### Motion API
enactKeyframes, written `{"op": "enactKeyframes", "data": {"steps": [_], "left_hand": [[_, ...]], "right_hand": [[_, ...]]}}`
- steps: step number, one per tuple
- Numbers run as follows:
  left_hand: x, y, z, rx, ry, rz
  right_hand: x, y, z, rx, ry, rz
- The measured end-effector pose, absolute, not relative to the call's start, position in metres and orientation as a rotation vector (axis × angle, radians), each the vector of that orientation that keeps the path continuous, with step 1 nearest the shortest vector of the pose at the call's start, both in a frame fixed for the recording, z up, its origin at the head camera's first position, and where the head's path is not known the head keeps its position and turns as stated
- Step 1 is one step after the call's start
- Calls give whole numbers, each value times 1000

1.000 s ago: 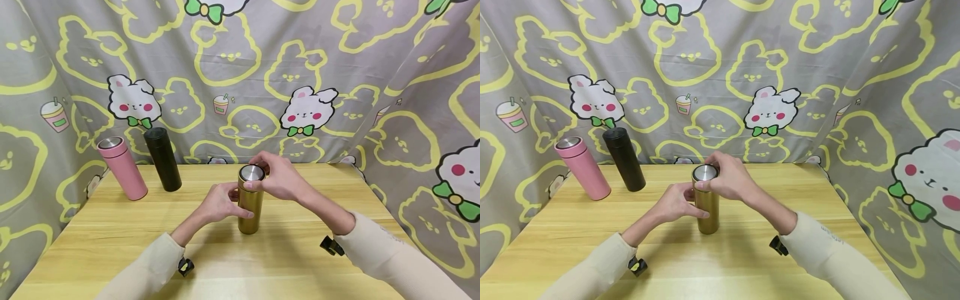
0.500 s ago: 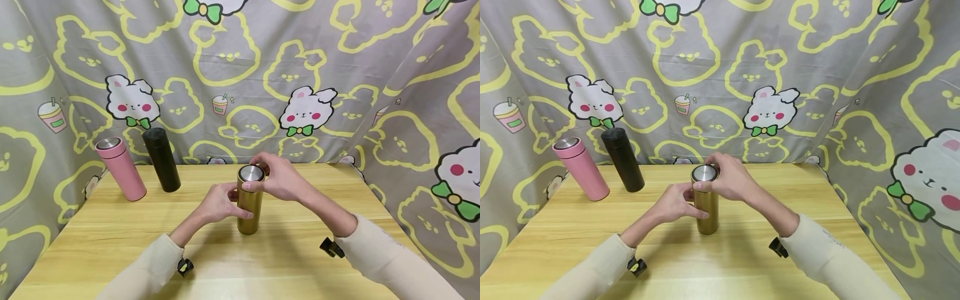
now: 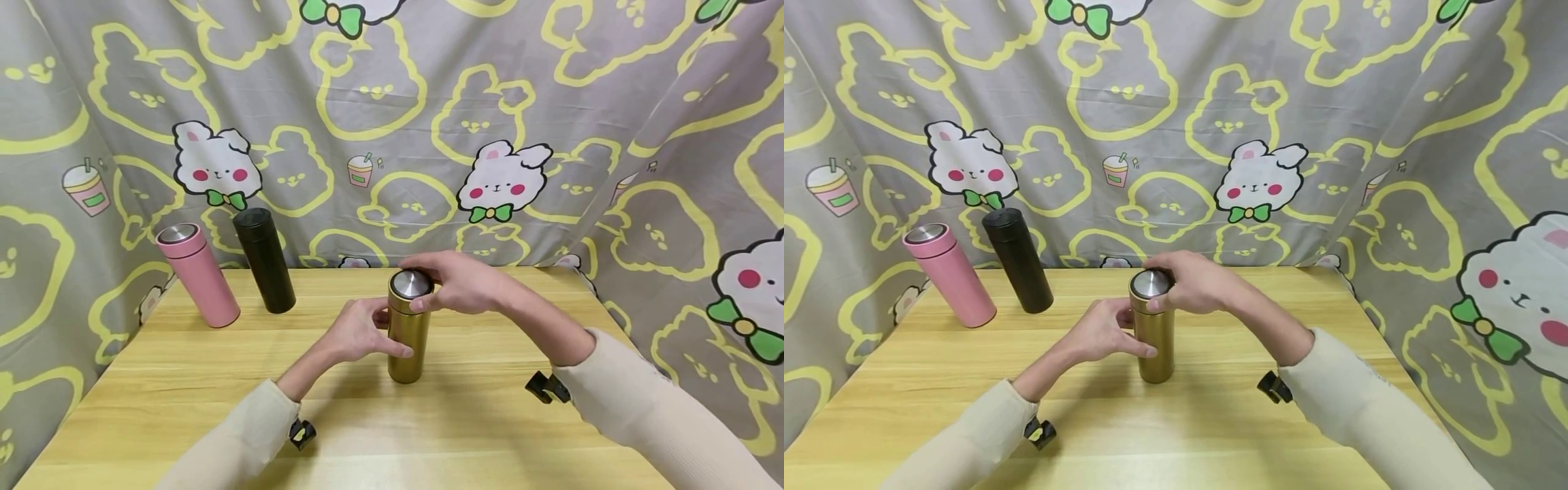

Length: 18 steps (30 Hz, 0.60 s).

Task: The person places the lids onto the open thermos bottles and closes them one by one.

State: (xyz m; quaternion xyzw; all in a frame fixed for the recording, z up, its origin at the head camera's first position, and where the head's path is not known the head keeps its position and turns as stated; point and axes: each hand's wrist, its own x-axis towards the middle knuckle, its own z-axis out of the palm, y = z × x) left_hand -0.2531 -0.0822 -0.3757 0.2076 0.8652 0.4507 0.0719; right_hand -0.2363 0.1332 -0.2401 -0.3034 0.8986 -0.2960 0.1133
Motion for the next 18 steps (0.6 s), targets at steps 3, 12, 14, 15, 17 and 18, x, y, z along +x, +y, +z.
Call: {"op": "enactKeyframes", "data": {"steps": [3, 12, 14, 15, 17, 18], "left_hand": [[-254, -82, -375, 623, 2602, 1349], [-253, -82, -376, 625, 2632, 1343], [-253, -81, -376, 630, 2633, 1346], [-253, -81, -377, 632, 2634, 1345], [-253, -81, -377, 635, 2637, 1345], [-253, -81, -377, 636, 2637, 1346]], "right_hand": [[-236, 132, -243, -923, 2673, -845], [-232, 128, -253, -943, 2831, -876], [-229, 127, -255, -925, 2861, -879], [-228, 126, -256, -918, 2876, -882], [-226, 125, -258, -902, 2910, -877], [-225, 124, -259, -897, 2923, -878]]}}
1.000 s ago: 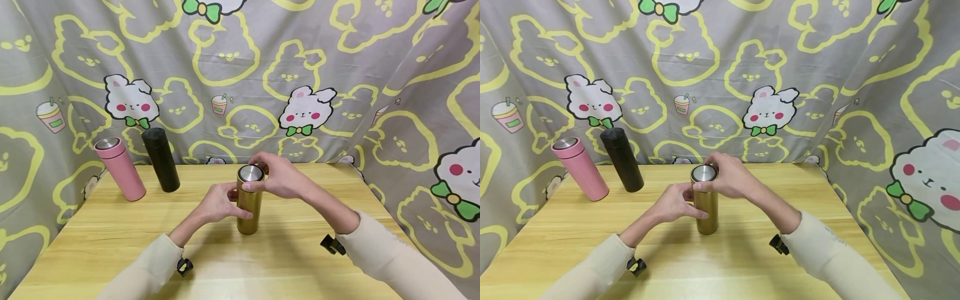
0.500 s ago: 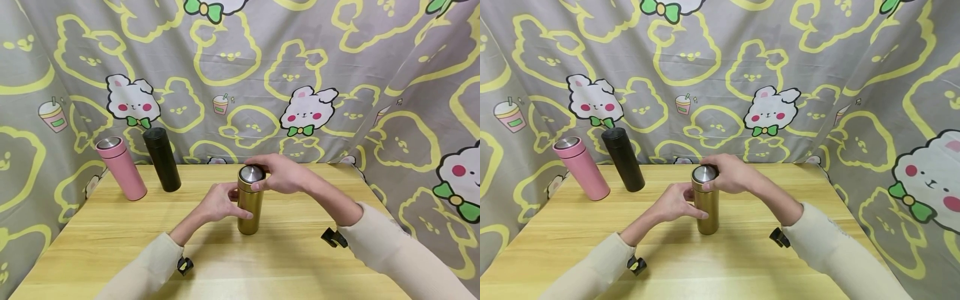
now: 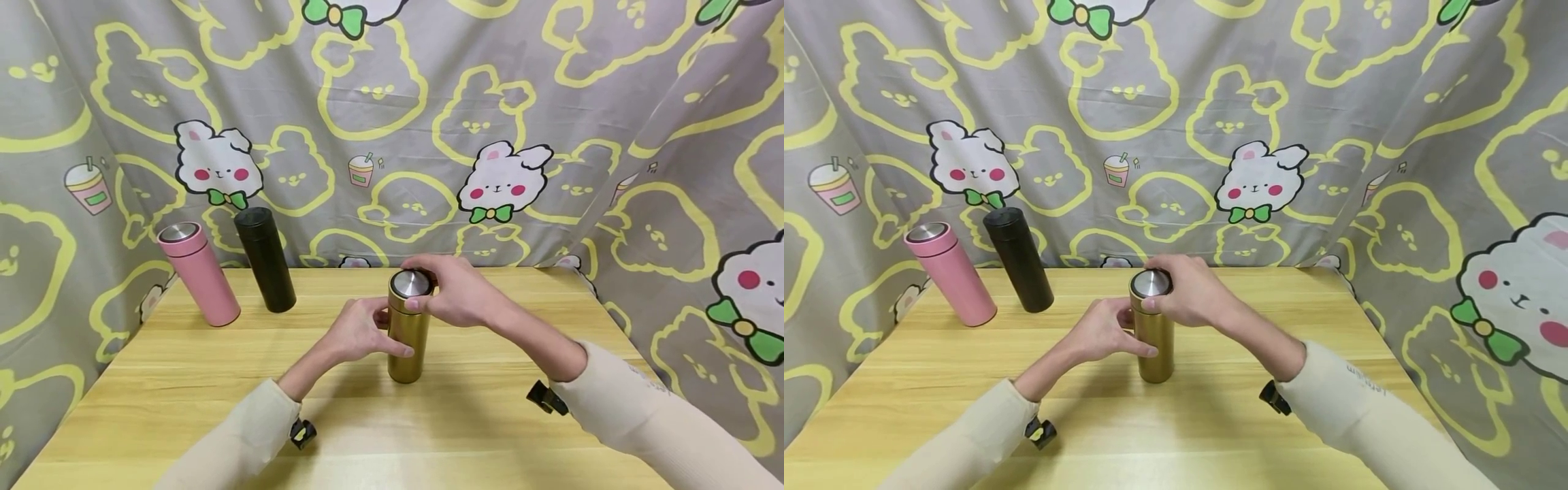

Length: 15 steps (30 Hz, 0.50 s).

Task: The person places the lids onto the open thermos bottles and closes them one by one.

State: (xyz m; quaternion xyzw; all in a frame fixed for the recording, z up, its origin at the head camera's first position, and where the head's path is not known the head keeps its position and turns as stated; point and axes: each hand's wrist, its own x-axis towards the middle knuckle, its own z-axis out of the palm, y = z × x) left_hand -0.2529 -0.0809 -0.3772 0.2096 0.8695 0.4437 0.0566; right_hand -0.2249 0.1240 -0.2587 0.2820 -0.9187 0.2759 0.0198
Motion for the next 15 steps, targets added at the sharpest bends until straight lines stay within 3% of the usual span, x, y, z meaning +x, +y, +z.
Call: {"op": "enactKeyframes", "data": {"steps": [15], "left_hand": [[-251, -80, -375, 638, 2640, 1337]], "right_hand": [[-222, 121, -264, 813, -2826, 820]]}}
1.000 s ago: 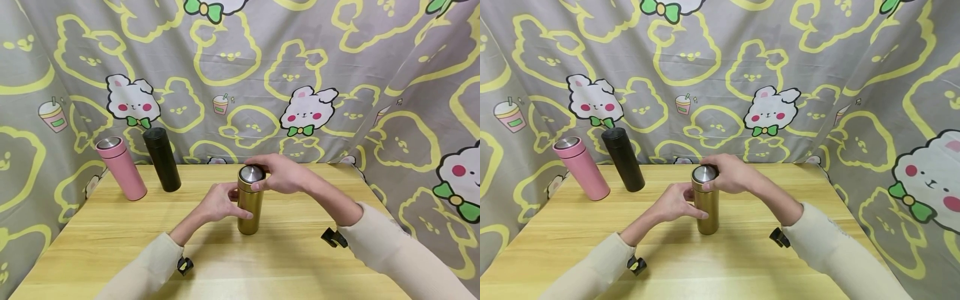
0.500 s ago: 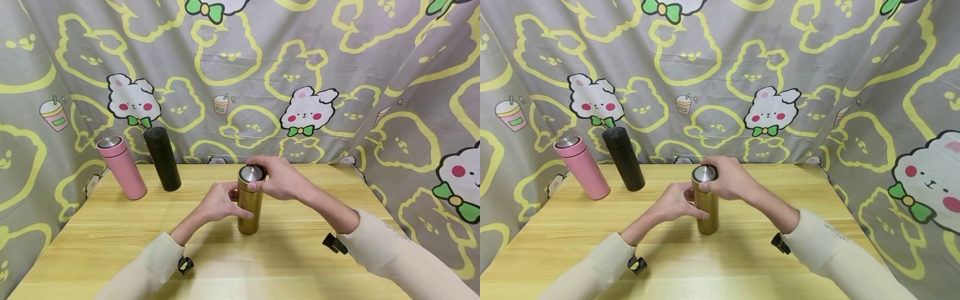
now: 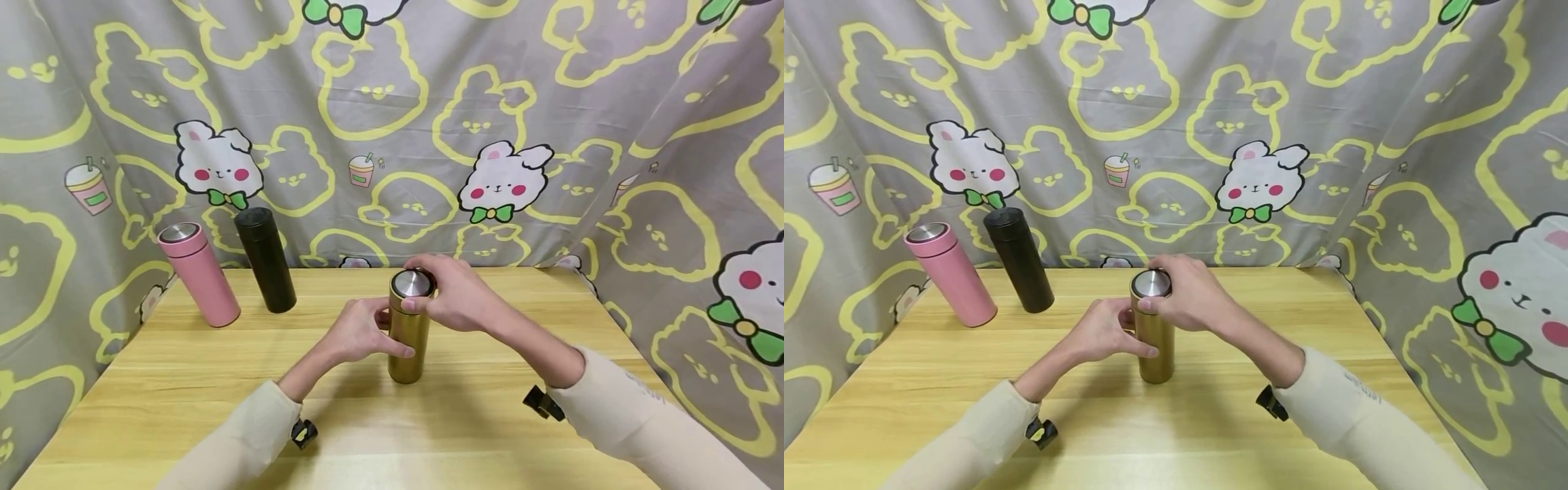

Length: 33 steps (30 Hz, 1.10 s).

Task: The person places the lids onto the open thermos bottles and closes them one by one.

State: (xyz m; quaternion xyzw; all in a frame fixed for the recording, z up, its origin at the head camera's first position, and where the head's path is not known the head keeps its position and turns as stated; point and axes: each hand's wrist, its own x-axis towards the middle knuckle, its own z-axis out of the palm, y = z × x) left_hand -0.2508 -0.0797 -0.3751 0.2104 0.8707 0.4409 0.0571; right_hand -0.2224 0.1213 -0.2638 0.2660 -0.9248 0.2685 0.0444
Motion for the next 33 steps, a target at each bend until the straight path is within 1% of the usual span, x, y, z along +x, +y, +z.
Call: {"op": "enactKeyframes", "data": {"steps": [7, 20, 28, 33], "left_hand": [[-250, -81, -374, 654, 2636, 1311], [-249, -82, -375, 645, 2650, 1312], [-246, -83, -373, 608, 2673, 1382], [-252, -94, -364, 531, 2752, 1402]], "right_hand": [[-223, 124, -264, 849, -2860, 901], [-225, 126, -263, 895, -2858, 900], [-222, 129, -261, 793, -2948, 911], [-225, 136, -264, 674, -2949, 956]]}}
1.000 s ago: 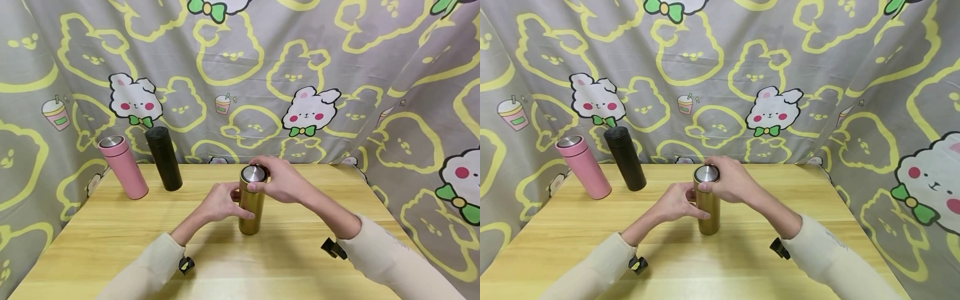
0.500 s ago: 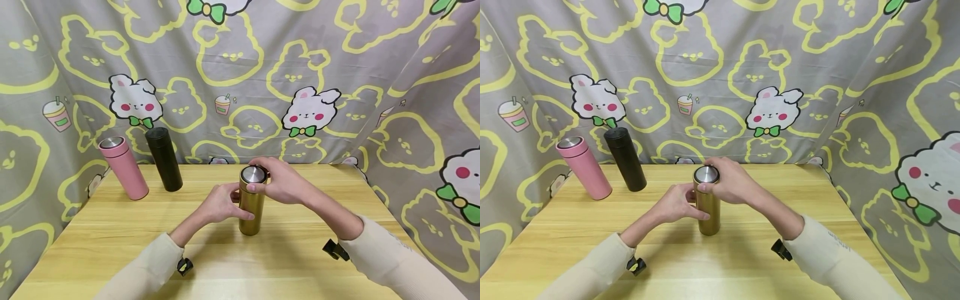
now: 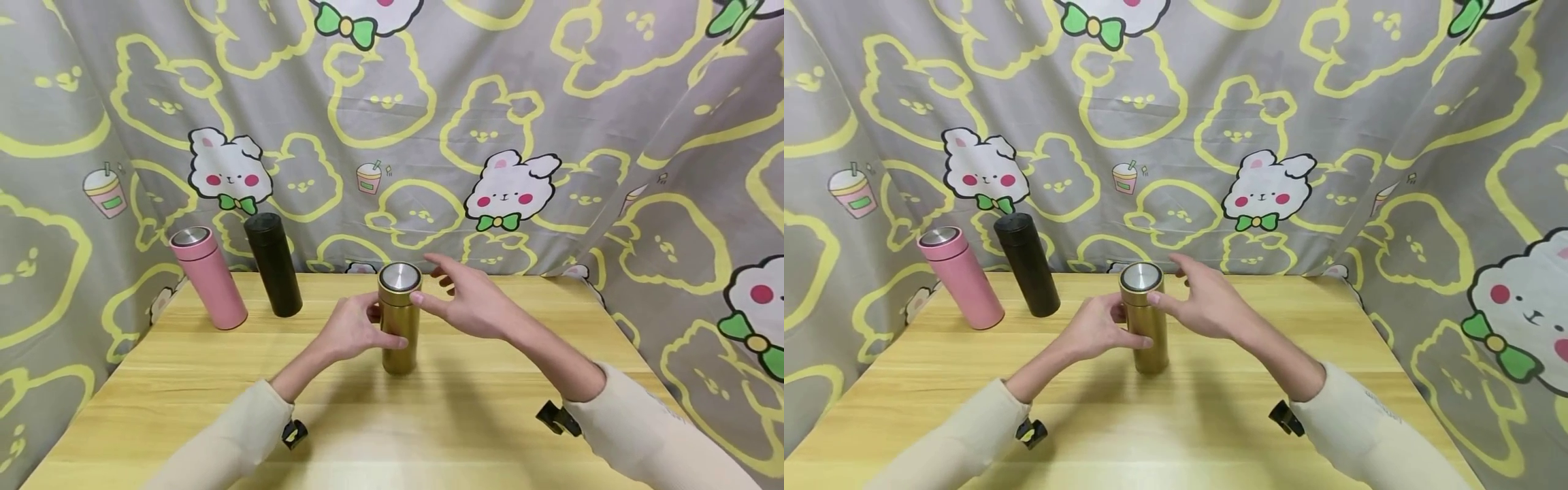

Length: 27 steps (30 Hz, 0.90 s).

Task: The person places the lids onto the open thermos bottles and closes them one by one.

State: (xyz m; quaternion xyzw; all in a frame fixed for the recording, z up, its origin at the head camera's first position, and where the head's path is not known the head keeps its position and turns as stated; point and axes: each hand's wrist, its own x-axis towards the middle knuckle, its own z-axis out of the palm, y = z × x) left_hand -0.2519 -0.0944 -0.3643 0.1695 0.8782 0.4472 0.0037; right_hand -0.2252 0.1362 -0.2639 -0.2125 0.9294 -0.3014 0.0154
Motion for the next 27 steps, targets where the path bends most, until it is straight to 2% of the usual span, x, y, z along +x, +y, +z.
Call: {"op": "enactKeyframes", "data": {"steps": [10, 20, 27], "left_hand": [[-256, -164, -345, 332, 2962, 1311], [-249, -249, -346, 91, 3122, 1123], [-244, -289, -355, -27, 3176, 1156]], "right_hand": [[-234, 149, -282, -589, 2942, -964], [-239, 159, -300, -562, 2932, -913], [-242, 160, -309, -544, 2931, -926]]}}
